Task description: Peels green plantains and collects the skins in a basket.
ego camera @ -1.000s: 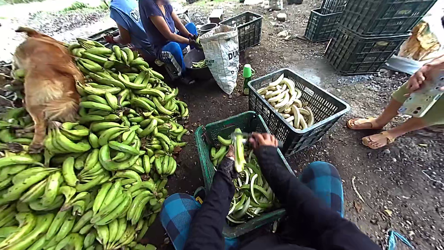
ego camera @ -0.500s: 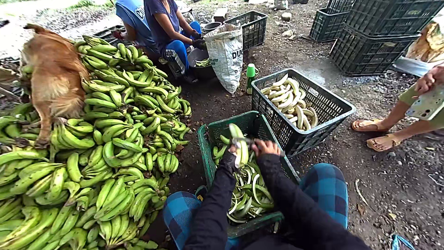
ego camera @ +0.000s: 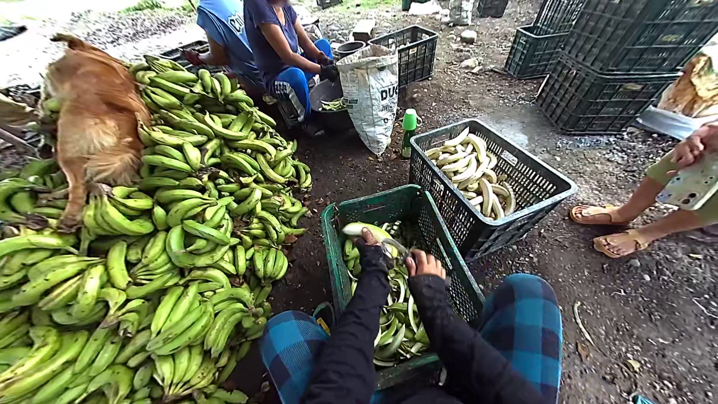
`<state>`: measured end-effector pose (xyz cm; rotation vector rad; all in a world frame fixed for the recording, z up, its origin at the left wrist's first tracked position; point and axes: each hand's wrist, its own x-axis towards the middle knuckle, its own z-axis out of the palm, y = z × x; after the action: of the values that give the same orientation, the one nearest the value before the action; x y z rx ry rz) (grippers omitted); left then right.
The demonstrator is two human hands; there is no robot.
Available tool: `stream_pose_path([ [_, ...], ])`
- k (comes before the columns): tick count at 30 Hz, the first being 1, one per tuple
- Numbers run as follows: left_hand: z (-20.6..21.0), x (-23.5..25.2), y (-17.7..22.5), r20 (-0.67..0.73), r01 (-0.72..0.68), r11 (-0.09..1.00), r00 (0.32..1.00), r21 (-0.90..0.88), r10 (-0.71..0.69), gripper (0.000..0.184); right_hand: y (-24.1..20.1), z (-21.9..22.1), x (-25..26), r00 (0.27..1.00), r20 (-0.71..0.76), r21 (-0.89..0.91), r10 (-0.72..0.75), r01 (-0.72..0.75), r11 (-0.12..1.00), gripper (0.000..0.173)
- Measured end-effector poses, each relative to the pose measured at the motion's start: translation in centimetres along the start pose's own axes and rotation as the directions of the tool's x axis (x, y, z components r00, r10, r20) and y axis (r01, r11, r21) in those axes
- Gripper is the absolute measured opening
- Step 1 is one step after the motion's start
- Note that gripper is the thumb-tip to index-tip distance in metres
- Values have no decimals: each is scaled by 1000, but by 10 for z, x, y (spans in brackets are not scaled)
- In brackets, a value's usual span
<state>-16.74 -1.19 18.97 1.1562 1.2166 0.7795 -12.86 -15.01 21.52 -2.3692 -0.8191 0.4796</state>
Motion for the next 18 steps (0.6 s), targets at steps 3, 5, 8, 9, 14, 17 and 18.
stream_pose_path([
  [3, -38, -33, 19, 622, -242, 970, 764, 32, 170, 44, -8, -30, 63, 988, 59, -53, -142, 145, 988, 48],
  [5, -49, -34, 23, 804, -386, 915, 577, 116, 142, 62, -6, -44, 111, 965, 144, -132, -219, 238, 962, 54],
  [8, -44, -34, 12, 576, -242, 969, 799, 48, 171, 45, 4, -14, 138, 941, -95, -44, -324, 321, 946, 50],
  [9, -34, -26, 0, 385, -214, 974, 895, -73, 226, 40, -6, -22, 117, 965, -21, -27, -262, 262, 965, 49],
  [14, -6, -7, 8, -110, 97, 979, 987, -177, -118, 47, 18, 37, 3, 988, -122, 86, -94, 105, 991, 44],
  [17, -6, -17, 13, 42, 121, 979, 992, -163, -116, 45, 21, 35, 3, 984, -139, 89, -112, 125, 988, 42],
  [18, -9, -26, 21, 121, 102, 988, 989, -120, -87, 43, 14, 21, 14, 986, -95, 51, -135, 140, 989, 42],
])
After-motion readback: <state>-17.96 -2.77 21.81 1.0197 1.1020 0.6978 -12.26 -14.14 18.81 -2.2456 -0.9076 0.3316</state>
